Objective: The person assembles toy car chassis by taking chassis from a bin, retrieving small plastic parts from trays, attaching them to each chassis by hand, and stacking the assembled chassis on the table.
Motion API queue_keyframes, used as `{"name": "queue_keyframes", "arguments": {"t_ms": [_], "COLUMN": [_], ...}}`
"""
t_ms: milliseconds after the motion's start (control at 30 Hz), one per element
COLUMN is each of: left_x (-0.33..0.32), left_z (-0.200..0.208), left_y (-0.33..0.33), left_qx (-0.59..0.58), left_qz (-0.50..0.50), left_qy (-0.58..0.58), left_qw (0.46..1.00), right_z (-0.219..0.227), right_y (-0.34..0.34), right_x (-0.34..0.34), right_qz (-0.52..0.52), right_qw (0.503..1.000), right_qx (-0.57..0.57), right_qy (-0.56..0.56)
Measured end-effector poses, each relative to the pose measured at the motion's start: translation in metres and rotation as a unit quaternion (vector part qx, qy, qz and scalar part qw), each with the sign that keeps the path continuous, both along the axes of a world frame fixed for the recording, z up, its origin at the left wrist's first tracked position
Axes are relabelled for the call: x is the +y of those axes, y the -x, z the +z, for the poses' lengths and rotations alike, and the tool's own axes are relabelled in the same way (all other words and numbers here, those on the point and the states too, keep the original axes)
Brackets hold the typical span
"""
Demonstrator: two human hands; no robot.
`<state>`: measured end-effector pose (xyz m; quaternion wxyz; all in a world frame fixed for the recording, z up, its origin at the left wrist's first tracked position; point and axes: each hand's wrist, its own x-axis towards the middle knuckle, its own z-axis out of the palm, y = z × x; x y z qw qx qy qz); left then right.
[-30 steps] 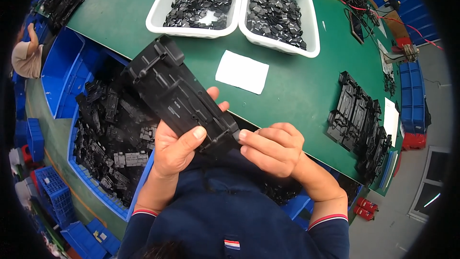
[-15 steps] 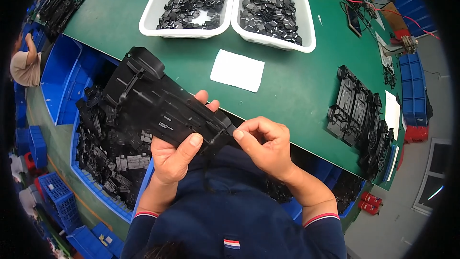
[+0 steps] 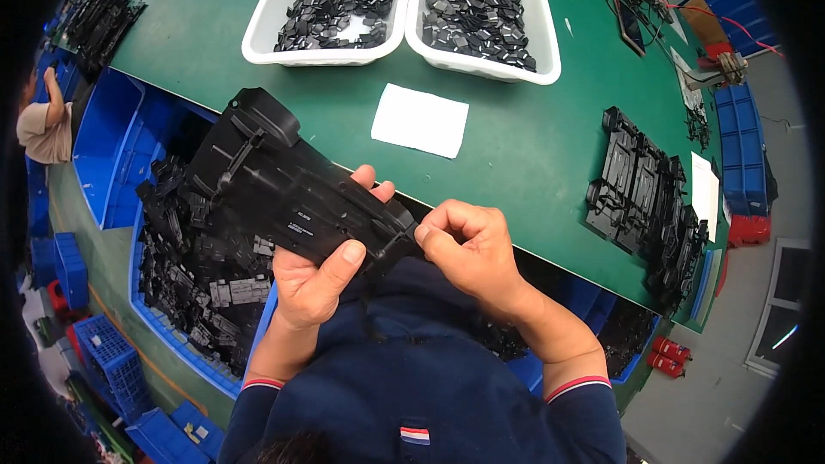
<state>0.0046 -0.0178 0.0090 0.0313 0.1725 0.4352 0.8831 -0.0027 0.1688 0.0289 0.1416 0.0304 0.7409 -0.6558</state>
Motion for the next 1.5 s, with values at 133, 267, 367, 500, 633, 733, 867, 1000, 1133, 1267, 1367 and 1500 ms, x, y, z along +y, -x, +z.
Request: {"name": "queue_keyframes", "arguments": {"t_ms": [133, 267, 367, 500, 633, 733, 867, 1000, 1133, 1267, 1367, 1500], "left_x": [-0.002, -0.001, -0.001, -0.001, -0.001, -0.001, 0.000, 0.001, 0.002, 0.002, 0.001, -0.001], "left_z": [-0.002, -0.001, -0.001, -0.001, -0.003, -0.003, -0.004, -0.004, -0.004, -0.005, -0.006, -0.012], "left_y": [0.000, 0.000, 0.000, 0.001, 0.001, 0.001, 0.000, 0.000, 0.000, 0.000, -0.001, -0.001], "left_qx": [0.024, 0.016, 0.011, 0.004, 0.003, 0.011, 0.020, 0.034, 0.031, 0.041, 0.045, 0.049], "left_qz": [-0.010, -0.009, -0.003, 0.009, 0.011, 0.009, 0.006, 0.008, 0.003, -0.003, -0.006, -0.010], "left_qy": [0.023, 0.017, 0.016, 0.015, 0.018, 0.024, 0.024, 0.031, 0.038, 0.039, 0.037, 0.046], "left_qw": [0.999, 1.000, 1.000, 1.000, 1.000, 1.000, 0.999, 0.999, 0.999, 0.998, 0.998, 0.998], "right_z": [0.000, 0.000, 0.000, -0.001, -0.001, -0.002, -0.004, -0.004, -0.001, -0.002, -0.003, -0.008], "right_y": [0.000, 0.000, -0.001, -0.002, 0.001, 0.000, 0.001, 0.002, 0.004, 0.003, 0.003, 0.000], "right_x": [0.000, 0.001, 0.001, 0.001, 0.000, 0.000, 0.000, 0.000, -0.001, -0.002, -0.002, -0.002], "right_qz": [-0.008, -0.011, -0.013, -0.018, -0.011, -0.008, -0.011, -0.009, -0.012, -0.011, -0.004, 0.004], "right_qw": [0.999, 0.999, 0.999, 0.998, 0.999, 0.999, 1.000, 1.000, 0.999, 0.998, 0.998, 0.997], "right_qx": [-0.027, -0.033, -0.026, -0.020, -0.014, -0.016, -0.024, -0.024, -0.047, -0.061, -0.064, -0.063], "right_qy": [0.028, 0.035, 0.039, 0.060, 0.046, 0.034, 0.014, 0.009, 0.014, 0.011, 0.020, 0.035]}}
